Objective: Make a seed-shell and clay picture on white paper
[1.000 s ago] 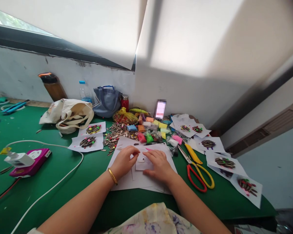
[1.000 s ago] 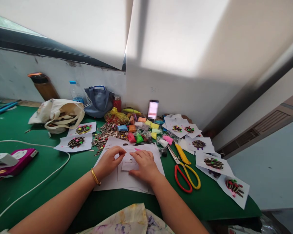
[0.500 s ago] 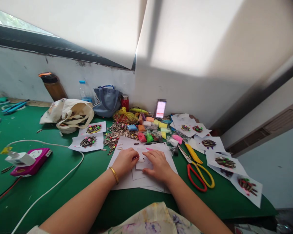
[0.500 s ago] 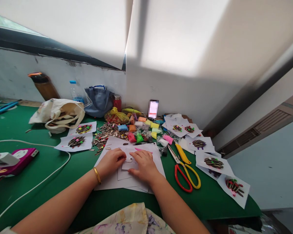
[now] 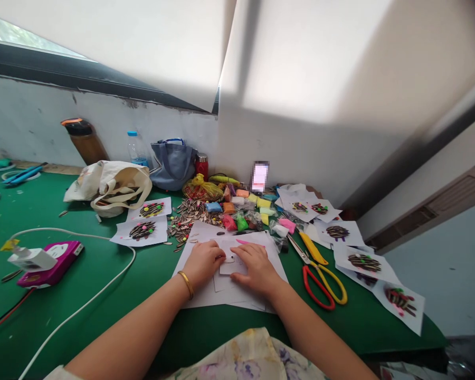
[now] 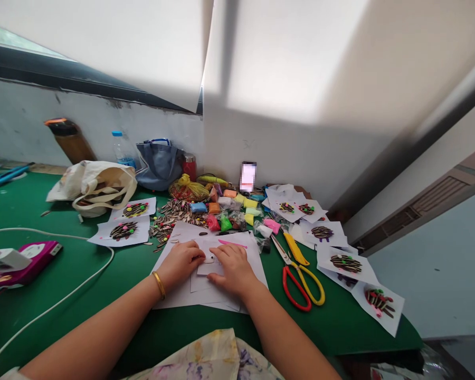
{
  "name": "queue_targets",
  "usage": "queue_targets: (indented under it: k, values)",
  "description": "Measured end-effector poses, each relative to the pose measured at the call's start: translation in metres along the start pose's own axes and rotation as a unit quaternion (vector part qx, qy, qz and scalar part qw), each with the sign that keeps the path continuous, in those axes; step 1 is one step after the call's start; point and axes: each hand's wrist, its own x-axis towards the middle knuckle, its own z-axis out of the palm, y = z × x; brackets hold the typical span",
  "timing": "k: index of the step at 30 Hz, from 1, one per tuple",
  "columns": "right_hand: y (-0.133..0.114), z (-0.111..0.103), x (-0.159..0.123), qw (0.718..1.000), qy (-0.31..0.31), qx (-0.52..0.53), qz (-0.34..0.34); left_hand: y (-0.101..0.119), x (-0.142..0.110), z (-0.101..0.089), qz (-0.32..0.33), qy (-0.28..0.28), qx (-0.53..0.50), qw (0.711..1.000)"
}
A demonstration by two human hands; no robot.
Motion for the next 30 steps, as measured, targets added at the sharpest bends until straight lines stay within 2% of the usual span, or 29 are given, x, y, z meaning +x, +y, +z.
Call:
queue_targets:
  k: [6,14,22,30]
  values:
    - [-0.001,0.0,0.0,1.0,-0.001,-0.001,-0.005,-0.001,0.0,0.0,0.015,0.01,-0.011,1.0]
    - [0.0,0.0,-0.001,1.0,0.003,0.003,-0.006,-0.01,0.0,-0.001,0.036,-0.023,-0.01,0.999]
    - [-0.001,-0.001,0.0,1.0,0.002,-0.003,-0.004,-0.011,0.0,0.0,0.041,-0.028,-0.027,0.998]
    - [0.0,0.0,-0.001,1.0,0.003,0.007,-0.004,-0.015,0.0,0.002,0.039,-0.013,-0.038,0.998]
